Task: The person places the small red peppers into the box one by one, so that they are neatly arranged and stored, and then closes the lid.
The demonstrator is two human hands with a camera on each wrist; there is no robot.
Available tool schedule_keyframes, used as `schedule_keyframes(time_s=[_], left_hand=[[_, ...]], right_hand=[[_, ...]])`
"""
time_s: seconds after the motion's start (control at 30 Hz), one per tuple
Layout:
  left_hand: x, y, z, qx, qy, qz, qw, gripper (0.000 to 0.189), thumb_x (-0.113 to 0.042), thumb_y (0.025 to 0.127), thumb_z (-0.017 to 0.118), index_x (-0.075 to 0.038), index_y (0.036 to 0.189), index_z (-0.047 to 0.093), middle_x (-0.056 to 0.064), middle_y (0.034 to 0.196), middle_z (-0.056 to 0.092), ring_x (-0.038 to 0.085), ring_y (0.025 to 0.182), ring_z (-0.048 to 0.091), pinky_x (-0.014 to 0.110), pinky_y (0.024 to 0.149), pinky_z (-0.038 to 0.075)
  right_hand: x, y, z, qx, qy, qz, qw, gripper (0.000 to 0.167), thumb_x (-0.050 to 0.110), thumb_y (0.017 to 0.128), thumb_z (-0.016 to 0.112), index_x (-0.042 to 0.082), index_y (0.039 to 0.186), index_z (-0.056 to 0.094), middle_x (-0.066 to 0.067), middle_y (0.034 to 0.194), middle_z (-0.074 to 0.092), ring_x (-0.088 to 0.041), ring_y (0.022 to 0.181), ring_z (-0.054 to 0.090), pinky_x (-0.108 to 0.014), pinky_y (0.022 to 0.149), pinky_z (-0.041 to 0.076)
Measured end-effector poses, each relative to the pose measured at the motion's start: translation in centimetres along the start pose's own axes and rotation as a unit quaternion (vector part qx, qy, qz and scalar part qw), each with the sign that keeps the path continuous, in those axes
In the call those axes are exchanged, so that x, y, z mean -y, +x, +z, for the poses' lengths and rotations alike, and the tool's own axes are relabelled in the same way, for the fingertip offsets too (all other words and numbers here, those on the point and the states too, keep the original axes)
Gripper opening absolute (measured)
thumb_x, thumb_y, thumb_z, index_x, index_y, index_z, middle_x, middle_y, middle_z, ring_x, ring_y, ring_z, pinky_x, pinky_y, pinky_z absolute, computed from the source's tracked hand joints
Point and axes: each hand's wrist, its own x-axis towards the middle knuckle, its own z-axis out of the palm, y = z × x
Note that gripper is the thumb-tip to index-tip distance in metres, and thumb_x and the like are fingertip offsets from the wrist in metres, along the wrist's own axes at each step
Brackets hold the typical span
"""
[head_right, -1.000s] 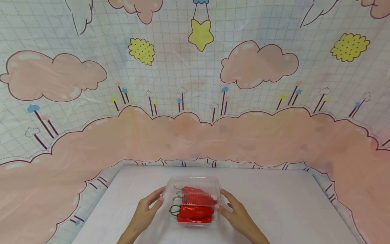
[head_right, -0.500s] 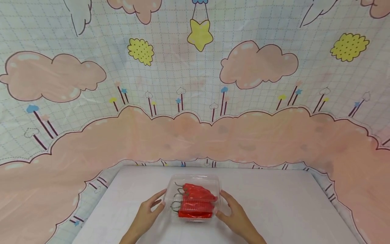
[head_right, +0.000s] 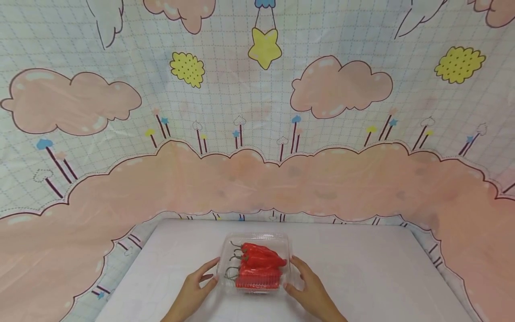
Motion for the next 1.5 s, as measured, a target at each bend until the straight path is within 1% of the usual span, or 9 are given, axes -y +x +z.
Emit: schedule_keyframes(time_s=[0.23,0.47,0.6,0.73,0.9,1.03,1.17,1.3,1.5], left_hand=[[0.6,-0.2,0.1,0.007,-0.013,0.000,0.9999,0.049,-0.006,0.089,0.067,-0.011,0.137,0.056,0.014,0.145,0.053,0.036,0.132,0.050,0.040,0.093,0.056],[1.3,-0.4,0.4,0.006,-0.029,0.009,0.9995,0.045,-0.001,0.088,0.065,-0.003,0.132,0.057,0.023,0.142,0.051,0.041,0.119,0.059,0.026,0.083,0.058],[1.5,-0.5,0.3,0.015,-0.042,-0.017,0.9989,0.043,-0.004,0.091,0.063,-0.005,0.133,0.056,0.017,0.131,0.057,0.022,0.102,0.067,0.021,0.076,0.056],[1.6,-0.5,0.2,0.046,-0.056,-0.050,0.9961,0.044,-0.006,0.093,0.060,-0.005,0.136,0.052,0.010,0.108,0.062,0.002,0.078,0.061,0.018,0.062,0.051],[1.9,-0.3,0.2,0.073,-0.065,-0.083,0.9918,0.045,-0.010,0.095,0.058,-0.006,0.140,0.049,0.004,0.085,0.062,0.001,0.062,0.054,0.018,0.052,0.045],[1.9,-0.3,0.2,0.086,-0.069,-0.091,0.9897,0.045,-0.014,0.098,0.055,-0.007,0.142,0.046,0.003,0.072,0.061,0.003,0.055,0.051,0.018,0.048,0.042],[1.9,-0.4,0.2,0.088,-0.081,-0.092,0.9886,0.045,-0.015,0.099,0.055,-0.007,0.142,0.046,0.003,0.068,0.061,0.002,0.053,0.049,0.018,0.047,0.041],[1.9,-0.4,0.3,0.087,-0.085,-0.095,0.9880,0.045,-0.012,0.098,0.054,-0.005,0.142,0.045,0.002,0.067,0.060,0.002,0.052,0.048,0.018,0.046,0.040],[1.9,-0.5,0.5,0.095,-0.099,-0.100,0.9854,0.047,-0.008,0.097,0.051,-0.002,0.143,0.041,-0.003,0.064,0.054,0.002,0.051,0.047,0.017,0.047,0.041]], right_hand=[[-0.3,0.0,0.0,-0.007,0.008,-0.021,0.9997,0.067,0.022,0.084,0.075,0.017,0.145,0.047,-0.016,0.153,0.042,-0.041,0.136,0.045,-0.049,0.098,0.053],[-0.9,-0.2,0.1,-0.018,0.038,-0.036,0.9985,0.058,0.015,0.085,0.074,0.011,0.138,0.052,-0.018,0.146,0.050,-0.041,0.132,0.049,-0.043,0.098,0.054],[-1.2,-0.3,0.3,-0.015,0.053,-0.022,0.9982,0.054,0.013,0.086,0.072,0.011,0.137,0.054,-0.019,0.144,0.051,-0.040,0.128,0.052,-0.043,0.096,0.055],[-1.6,-0.2,0.4,-0.015,0.065,-0.014,0.9977,0.051,0.011,0.087,0.070,0.011,0.136,0.054,-0.017,0.138,0.055,-0.034,0.122,0.056,-0.039,0.092,0.057],[-1.8,0.0,0.5,-0.014,0.058,-0.010,0.9982,0.048,0.013,0.089,0.068,0.011,0.135,0.054,-0.007,0.114,0.062,-0.013,0.099,0.059,-0.022,0.076,0.055],[-2.0,0.1,0.4,0.015,0.063,-0.013,0.9978,0.048,0.014,0.092,0.063,0.010,0.138,0.049,-0.003,0.088,0.060,-0.004,0.072,0.052,-0.019,0.058,0.046],[-2.3,0.2,0.2,0.067,0.100,-0.015,0.9927,0.051,0.016,0.098,0.056,0.008,0.145,0.039,-0.002,0.072,0.055,-0.006,0.060,0.048,-0.019,0.053,0.041],[-2.8,0.3,0.2,0.107,0.150,-0.009,0.9829,0.054,0.018,0.101,0.052,0.007,0.149,0.030,-0.002,0.069,0.053,-0.007,0.058,0.048,-0.019,0.052,0.041],[-3.0,0.4,0.2,0.125,0.184,0.007,0.9750,0.057,0.017,0.101,0.050,0.007,0.151,0.024,-0.002,0.071,0.055,-0.009,0.060,0.049,-0.020,0.054,0.042]])
